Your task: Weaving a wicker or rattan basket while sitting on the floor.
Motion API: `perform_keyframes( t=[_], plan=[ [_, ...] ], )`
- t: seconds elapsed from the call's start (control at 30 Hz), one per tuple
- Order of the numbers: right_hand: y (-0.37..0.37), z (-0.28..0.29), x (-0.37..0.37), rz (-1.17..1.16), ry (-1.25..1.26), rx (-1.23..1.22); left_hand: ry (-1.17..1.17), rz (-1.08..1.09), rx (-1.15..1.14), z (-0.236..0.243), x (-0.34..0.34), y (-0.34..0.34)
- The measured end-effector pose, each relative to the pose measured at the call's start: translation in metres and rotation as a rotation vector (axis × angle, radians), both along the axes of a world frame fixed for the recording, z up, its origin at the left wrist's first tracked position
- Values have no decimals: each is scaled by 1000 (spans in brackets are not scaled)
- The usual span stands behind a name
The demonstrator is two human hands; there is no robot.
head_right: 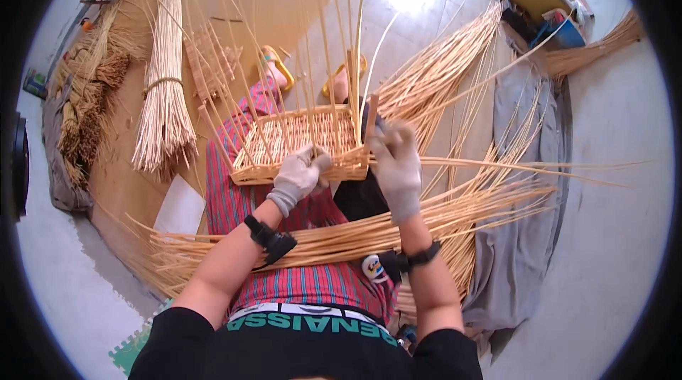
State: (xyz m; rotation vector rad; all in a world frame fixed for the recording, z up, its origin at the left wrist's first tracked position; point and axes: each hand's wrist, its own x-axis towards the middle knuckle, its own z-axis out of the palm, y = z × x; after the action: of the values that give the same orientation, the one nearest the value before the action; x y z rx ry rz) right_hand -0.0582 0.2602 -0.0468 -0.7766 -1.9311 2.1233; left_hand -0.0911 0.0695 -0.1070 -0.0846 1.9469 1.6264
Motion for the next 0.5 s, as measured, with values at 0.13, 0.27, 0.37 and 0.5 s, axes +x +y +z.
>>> perform_keyframes(
  t=[0.13, 0.27, 0.37, 0.5],
  plan=[
    [-20, 20, -64, 452, 455, 1230, -98, 203, 103, -6, 4, 9],
    [1, -30, -31, 154, 505, 447, -48, 169, -46, -5, -3, 8],
    [20, -57, 13, -40, 671, 159, -59, 225, 94, 5, -11, 9],
    [12, -37, 31, -82, 431, 63, 154, 165, -95, 28, -27, 13]
  ],
)
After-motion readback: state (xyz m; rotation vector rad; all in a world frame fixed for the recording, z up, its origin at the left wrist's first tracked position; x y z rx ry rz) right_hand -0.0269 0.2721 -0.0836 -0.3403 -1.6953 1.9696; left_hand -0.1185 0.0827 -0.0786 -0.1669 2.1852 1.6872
